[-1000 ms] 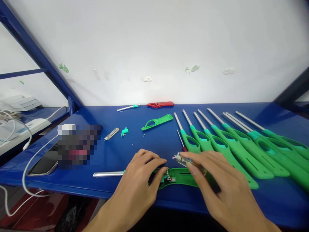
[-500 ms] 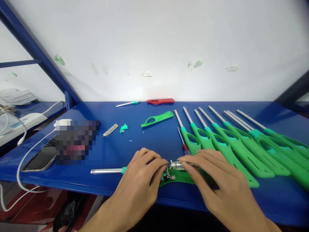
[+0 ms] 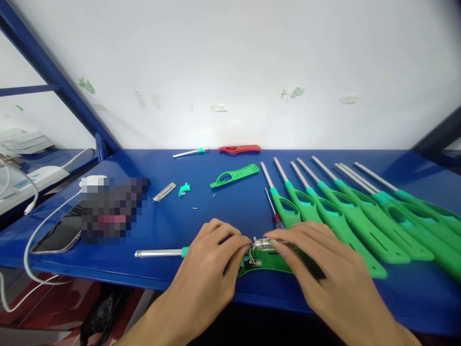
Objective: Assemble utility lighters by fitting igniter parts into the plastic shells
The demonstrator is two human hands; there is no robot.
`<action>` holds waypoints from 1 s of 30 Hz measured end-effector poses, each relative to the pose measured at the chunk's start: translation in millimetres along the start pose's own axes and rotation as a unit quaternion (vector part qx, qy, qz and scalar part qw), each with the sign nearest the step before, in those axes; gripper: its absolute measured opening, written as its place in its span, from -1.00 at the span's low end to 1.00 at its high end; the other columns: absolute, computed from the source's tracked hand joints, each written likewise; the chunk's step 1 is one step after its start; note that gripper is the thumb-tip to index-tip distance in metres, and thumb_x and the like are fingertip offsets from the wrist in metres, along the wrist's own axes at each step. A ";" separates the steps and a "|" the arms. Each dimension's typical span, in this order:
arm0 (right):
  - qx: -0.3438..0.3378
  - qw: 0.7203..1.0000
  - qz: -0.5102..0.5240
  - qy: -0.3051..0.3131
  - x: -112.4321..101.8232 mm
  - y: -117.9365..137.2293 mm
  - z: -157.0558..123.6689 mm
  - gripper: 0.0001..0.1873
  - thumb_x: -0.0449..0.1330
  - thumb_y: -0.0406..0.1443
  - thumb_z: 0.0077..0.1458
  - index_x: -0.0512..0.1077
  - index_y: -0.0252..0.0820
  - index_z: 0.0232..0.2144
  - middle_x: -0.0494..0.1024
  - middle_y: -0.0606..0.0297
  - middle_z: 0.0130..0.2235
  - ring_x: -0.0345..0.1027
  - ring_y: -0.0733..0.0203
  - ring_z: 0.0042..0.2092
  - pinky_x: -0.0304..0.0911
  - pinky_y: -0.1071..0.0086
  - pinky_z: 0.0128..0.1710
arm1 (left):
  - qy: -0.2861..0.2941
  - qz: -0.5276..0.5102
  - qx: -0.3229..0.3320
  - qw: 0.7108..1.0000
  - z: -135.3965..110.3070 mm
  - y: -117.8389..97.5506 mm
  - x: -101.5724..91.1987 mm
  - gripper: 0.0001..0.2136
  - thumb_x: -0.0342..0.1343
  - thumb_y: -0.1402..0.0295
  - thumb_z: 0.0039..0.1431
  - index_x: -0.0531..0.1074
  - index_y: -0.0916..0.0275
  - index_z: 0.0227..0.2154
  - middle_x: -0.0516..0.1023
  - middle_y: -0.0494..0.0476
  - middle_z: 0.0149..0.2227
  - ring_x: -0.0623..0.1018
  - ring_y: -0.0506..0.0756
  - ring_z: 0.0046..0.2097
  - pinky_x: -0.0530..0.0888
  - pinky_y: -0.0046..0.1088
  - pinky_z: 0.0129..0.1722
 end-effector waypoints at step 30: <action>0.004 1.000 -0.004 0.005 -0.6 -1.4 1.3 -0.84 0.16 -0.31 0.42 0.48 0.01 -0.02 0.64 0.44 -0.17 0.52 0.29 -0.18 0.34 0.35 -0.09 | 0.009 -0.001 -0.008 1.000 -1.7 -0.6 0.4 -0.85 0.06 0.53 0.45 0.52 0.22 -0.14 0.58 0.07 -0.18 0.46 0.12 -0.17 0.45 -0.26 -0.16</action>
Point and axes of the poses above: each hand's wrist, its own z-axis towards the middle knuckle, its own x-axis out of the palm, y = z × x, the point moved 3 cm from there along z, towards the middle knuckle
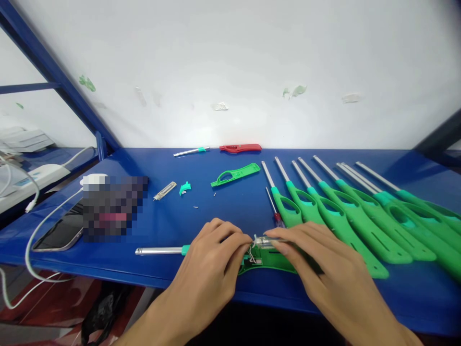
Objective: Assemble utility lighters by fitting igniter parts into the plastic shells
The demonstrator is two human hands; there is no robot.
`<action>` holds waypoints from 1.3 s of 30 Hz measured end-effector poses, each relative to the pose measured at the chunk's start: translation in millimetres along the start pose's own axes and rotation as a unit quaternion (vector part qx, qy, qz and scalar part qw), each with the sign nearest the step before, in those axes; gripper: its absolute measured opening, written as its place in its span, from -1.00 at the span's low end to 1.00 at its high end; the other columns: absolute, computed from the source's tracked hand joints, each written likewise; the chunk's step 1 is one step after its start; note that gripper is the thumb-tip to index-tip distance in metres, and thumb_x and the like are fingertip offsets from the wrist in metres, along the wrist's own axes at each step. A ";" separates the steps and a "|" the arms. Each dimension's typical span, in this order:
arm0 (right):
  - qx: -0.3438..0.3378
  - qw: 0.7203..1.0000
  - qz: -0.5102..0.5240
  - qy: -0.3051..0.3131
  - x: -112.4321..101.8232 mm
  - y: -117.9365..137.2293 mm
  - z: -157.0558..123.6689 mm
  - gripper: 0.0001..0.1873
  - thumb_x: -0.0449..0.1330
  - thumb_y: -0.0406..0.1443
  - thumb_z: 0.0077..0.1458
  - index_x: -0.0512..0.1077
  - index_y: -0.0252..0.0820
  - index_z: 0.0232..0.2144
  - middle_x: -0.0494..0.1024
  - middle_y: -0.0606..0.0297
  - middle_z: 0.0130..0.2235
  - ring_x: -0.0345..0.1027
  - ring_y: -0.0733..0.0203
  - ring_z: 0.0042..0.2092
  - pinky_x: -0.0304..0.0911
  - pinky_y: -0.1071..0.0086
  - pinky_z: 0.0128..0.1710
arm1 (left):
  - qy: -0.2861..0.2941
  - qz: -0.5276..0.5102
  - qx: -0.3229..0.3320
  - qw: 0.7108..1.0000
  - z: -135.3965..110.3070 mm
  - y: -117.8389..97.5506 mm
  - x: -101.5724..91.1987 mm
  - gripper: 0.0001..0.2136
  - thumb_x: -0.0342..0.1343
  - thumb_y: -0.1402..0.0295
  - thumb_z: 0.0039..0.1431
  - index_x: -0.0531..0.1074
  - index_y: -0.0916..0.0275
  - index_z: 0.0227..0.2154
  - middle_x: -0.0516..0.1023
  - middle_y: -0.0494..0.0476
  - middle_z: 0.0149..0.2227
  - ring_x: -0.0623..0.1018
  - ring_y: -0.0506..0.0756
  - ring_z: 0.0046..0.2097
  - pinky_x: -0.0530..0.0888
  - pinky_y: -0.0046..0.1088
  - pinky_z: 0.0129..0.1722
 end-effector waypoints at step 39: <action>-0.019 1.000 0.003 -0.001 -0.6 1.9 1.5 -0.79 0.16 -0.39 0.41 0.49 0.00 -0.02 0.60 0.47 -0.11 0.42 0.35 -0.07 0.23 0.42 0.02 | -0.032 0.023 0.042 0.998 0.1 -2.8 1.7 -0.88 0.09 0.57 0.43 0.49 0.27 -0.14 0.57 0.09 -0.21 0.45 0.09 -0.20 0.47 -0.30 -0.19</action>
Point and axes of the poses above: each hand's wrist, its own z-axis towards the middle knuckle, its own x-axis out of the palm, y = z × x, the point moved 3 cm from there along z, towards the middle knuckle
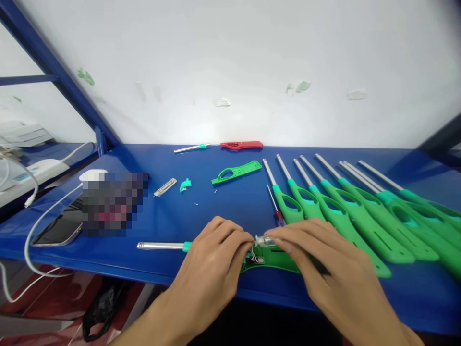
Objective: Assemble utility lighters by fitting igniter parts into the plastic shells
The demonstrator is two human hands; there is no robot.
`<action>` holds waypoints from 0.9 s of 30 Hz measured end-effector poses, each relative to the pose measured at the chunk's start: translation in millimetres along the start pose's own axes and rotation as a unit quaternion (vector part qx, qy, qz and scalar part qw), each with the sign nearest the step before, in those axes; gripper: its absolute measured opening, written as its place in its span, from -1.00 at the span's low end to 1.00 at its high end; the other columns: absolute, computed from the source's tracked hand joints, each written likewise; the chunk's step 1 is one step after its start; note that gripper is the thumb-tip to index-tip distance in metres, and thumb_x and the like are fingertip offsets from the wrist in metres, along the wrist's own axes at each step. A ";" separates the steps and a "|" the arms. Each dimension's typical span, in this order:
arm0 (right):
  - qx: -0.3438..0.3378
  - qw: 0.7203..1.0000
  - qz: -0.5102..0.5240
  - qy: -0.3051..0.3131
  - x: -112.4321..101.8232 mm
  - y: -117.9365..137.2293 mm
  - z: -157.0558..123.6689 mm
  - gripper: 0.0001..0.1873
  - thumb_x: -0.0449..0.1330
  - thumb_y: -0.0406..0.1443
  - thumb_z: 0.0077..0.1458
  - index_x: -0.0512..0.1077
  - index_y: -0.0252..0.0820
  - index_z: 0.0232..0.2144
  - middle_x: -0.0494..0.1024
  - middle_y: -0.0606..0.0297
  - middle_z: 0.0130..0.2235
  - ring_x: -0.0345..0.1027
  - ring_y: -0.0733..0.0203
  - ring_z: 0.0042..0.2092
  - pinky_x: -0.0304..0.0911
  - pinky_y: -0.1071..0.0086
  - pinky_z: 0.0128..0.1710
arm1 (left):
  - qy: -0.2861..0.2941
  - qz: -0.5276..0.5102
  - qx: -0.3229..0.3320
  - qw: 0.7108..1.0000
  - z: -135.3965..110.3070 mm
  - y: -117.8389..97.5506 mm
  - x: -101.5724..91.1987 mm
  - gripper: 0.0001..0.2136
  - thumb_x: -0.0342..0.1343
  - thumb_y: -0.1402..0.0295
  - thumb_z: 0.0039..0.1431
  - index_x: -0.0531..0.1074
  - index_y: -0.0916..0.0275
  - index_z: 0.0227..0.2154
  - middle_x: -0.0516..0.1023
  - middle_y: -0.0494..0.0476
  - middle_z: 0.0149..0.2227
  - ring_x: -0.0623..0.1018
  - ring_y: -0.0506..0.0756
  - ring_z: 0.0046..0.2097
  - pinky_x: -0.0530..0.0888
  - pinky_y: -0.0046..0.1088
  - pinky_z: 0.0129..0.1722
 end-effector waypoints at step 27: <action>-0.027 0.999 -0.027 -0.004 -1.4 0.4 -1.7 -0.69 0.17 -0.52 0.35 0.50 -0.05 -0.01 0.62 0.42 -0.12 0.43 0.32 -0.10 0.23 0.33 0.02 | -0.003 -0.004 -0.012 1.000 -0.7 0.3 -0.8 -0.89 0.10 0.58 0.43 0.48 0.27 -0.14 0.58 0.07 -0.21 0.46 0.09 -0.18 0.48 -0.32 -0.17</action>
Point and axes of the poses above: each hand's wrist, its own z-axis towards the middle knuckle, its own x-axis out of the palm, y = z × x, the point moved 3 cm from there along z, towards the middle knuckle
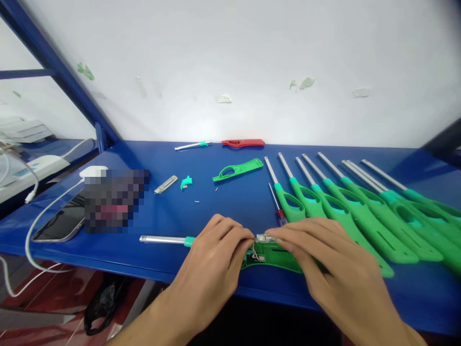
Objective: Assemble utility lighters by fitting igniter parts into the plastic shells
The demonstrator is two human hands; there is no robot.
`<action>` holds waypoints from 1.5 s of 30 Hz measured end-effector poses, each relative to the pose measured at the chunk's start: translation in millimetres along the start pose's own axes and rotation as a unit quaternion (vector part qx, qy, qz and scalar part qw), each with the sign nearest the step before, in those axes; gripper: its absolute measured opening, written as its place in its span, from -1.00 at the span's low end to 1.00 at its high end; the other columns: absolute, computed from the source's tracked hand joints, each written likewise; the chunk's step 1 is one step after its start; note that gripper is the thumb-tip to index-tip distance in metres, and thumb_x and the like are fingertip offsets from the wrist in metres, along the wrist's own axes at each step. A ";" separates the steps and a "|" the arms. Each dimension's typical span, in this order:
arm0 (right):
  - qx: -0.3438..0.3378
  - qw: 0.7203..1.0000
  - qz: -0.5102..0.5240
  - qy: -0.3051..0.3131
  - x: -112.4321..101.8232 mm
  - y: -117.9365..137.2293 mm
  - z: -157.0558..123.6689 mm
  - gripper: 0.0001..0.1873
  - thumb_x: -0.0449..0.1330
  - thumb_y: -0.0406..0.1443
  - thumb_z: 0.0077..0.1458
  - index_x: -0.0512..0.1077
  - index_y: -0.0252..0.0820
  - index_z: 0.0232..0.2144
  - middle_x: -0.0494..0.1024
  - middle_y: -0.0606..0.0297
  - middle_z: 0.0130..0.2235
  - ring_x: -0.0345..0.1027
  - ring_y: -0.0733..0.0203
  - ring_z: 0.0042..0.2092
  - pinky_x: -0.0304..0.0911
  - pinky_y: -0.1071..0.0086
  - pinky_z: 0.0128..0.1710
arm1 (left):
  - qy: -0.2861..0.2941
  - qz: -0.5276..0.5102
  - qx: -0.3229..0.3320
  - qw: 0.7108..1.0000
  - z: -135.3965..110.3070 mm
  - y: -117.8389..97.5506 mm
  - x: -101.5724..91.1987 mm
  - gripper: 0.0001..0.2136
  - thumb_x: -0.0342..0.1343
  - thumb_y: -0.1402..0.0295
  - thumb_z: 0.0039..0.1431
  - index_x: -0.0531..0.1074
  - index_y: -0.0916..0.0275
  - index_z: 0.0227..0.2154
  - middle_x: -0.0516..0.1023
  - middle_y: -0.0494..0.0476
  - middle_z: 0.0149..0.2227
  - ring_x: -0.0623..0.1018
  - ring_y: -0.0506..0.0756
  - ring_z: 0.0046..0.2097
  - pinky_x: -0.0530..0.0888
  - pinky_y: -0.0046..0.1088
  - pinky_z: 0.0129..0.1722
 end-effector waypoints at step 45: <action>-0.026 0.996 -0.042 0.074 6.2 -1.7 -3.5 -0.76 0.15 -0.41 0.39 0.50 -0.09 0.02 0.50 0.26 -0.15 0.36 0.12 -0.05 0.17 0.13 0.03 | 0.052 0.215 0.043 0.974 -20.8 -10.3 -10.5 -0.82 0.01 0.41 0.49 0.45 0.27 0.02 0.52 0.28 -0.05 0.50 0.26 -0.12 0.41 -0.11 -0.10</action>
Point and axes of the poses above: each hand's wrist, its own z-axis towards the middle knuckle, its own x-axis out of the palm, y = z × x, the point moved 3 cm from there along z, towards the middle knuckle
